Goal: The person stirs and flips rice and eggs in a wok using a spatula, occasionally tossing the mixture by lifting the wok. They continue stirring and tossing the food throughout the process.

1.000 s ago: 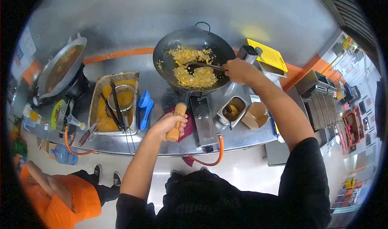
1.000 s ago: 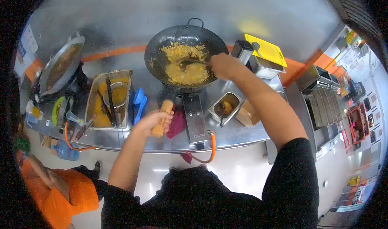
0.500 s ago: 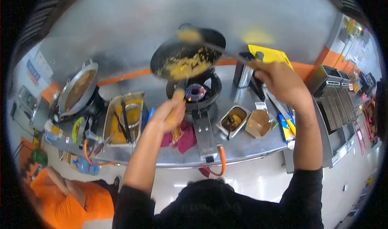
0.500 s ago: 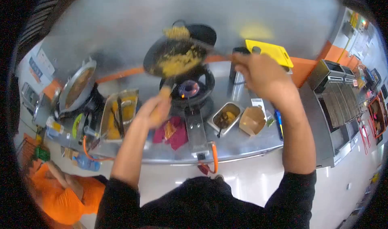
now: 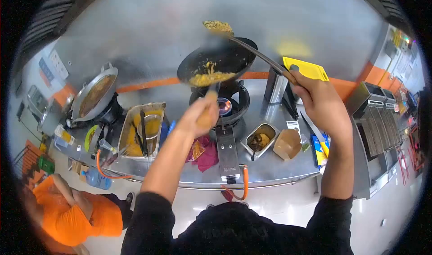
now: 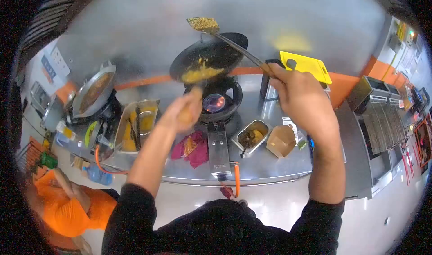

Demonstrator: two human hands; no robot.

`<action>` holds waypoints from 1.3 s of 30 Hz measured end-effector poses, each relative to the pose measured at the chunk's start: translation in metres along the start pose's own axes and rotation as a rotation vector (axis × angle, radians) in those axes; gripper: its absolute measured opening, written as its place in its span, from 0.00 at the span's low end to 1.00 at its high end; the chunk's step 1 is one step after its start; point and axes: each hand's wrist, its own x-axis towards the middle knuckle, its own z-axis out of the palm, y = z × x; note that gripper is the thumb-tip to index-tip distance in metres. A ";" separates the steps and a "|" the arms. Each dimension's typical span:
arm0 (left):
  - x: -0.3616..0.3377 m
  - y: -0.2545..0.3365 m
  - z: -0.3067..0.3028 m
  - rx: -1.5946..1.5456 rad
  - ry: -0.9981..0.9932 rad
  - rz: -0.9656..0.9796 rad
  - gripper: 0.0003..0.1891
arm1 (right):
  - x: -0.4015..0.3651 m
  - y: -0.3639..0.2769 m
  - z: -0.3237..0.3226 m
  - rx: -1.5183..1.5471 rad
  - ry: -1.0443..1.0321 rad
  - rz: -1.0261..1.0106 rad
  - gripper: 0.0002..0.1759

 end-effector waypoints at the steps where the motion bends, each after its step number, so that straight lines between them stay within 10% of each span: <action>1: 0.004 -0.004 0.015 0.213 0.053 0.115 0.03 | 0.001 -0.004 -0.003 -0.014 0.010 -0.015 0.14; 5: -0.023 -0.020 -0.051 0.612 0.053 0.182 0.03 | -0.005 0.008 -0.002 -0.085 0.111 -0.150 0.15; 6: -0.007 -0.012 -0.001 0.505 0.499 0.136 0.07 | -0.005 0.001 -0.005 -0.021 0.008 -0.023 0.16; 7: 0.038 0.023 -0.028 1.041 0.190 0.128 0.05 | -0.002 -0.006 -0.003 0.043 -0.084 0.099 0.17; 11: -0.032 -0.022 0.026 0.611 0.378 0.242 0.02 | -0.011 0.003 -0.006 -0.037 0.015 -0.035 0.14; 13: -0.013 -0.006 -0.037 0.568 0.011 0.187 0.06 | -0.019 0.003 -0.015 -0.052 -0.012 0.076 0.14; 15: 0.025 0.011 0.033 0.333 -0.106 0.281 0.05 | -0.020 -0.007 -0.018 -0.022 -0.021 0.125 0.16; 19: 0.002 -0.024 0.030 0.086 0.121 0.098 0.04 | -0.022 -0.005 -0.028 -0.019 0.012 0.157 0.16; 29: -0.002 -0.007 0.012 0.817 0.203 0.287 0.05 | -0.045 0.013 -0.012 0.107 0.111 0.101 0.18; 39: 0.022 -0.005 0.021 0.070 0.035 0.136 0.08 | -0.053 0.010 -0.017 0.167 0.029 0.257 0.20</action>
